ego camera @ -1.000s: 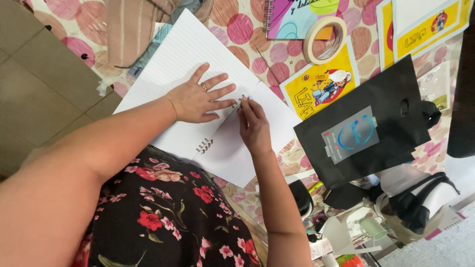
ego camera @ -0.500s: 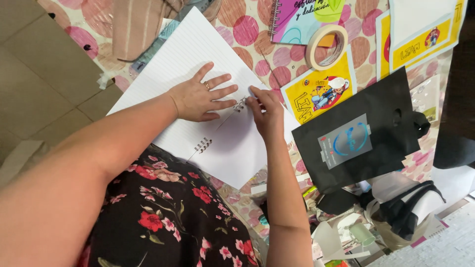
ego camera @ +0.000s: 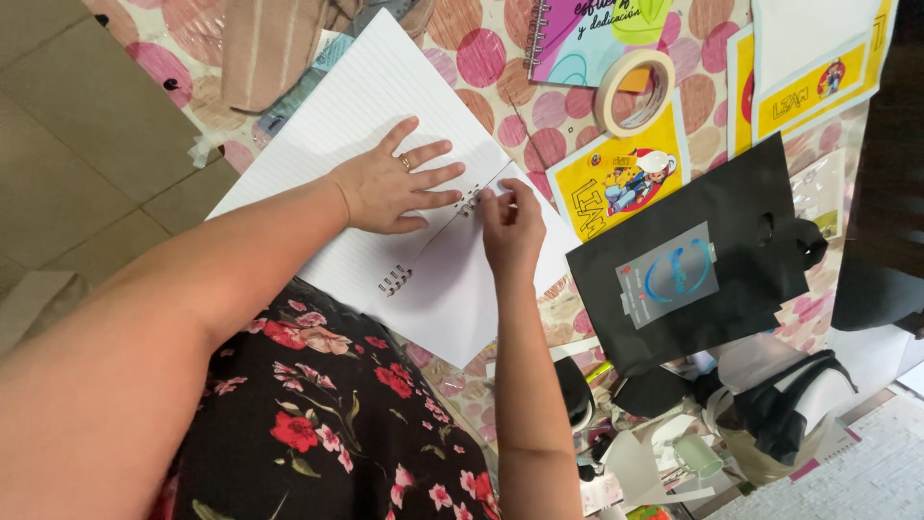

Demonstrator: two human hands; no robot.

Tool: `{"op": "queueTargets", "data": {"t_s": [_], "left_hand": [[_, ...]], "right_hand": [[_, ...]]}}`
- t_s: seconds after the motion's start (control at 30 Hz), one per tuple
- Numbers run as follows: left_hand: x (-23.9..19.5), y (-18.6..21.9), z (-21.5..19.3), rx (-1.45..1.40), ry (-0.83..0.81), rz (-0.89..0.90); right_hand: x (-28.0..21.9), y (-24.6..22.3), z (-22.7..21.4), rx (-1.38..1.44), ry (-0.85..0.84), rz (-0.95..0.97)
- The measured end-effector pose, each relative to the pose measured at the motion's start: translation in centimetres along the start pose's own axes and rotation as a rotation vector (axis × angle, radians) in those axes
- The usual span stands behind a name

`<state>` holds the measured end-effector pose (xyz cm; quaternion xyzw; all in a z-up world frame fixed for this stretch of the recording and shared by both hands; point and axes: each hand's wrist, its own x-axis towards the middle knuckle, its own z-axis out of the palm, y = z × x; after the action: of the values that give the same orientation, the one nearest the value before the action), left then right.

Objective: Assembling a spiral-bound notebook by aligning pages and then using a heat press to apply a design to a ceramic plate

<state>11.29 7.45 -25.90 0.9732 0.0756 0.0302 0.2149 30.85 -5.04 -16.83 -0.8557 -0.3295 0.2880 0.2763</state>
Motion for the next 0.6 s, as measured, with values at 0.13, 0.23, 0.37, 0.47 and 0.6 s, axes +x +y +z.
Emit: {"op": "queueTargets", "data": {"t_s": [0.13,0.23,0.37,0.47,0.6], "left_hand": [[0.0,0.2,0.0,0.051,-0.005,-0.004],[0.0,-0.1,0.2,0.006,0.0,-0.005],[0.0,0.8,-0.2,0.015,-0.001,-0.022],[1.4,1.8,-1.9,-0.012,-0.047,-0.12],[3.1,5.7,-0.9,-0.203,0.074,-0.43]], "right_hand": [[-0.9,-1.3,1.5,-0.06,-0.037,0.168],[-0.9,-2.5,1.6,-0.034,-0.034,0.3],[-1.6,-1.9,0.7,0.064,-0.066,0.277],[-0.1,-0.2,0.0,-0.001,-0.104,0.097],[1.3,-1.3,-3.0,-0.114,-0.168,-0.309]]}}
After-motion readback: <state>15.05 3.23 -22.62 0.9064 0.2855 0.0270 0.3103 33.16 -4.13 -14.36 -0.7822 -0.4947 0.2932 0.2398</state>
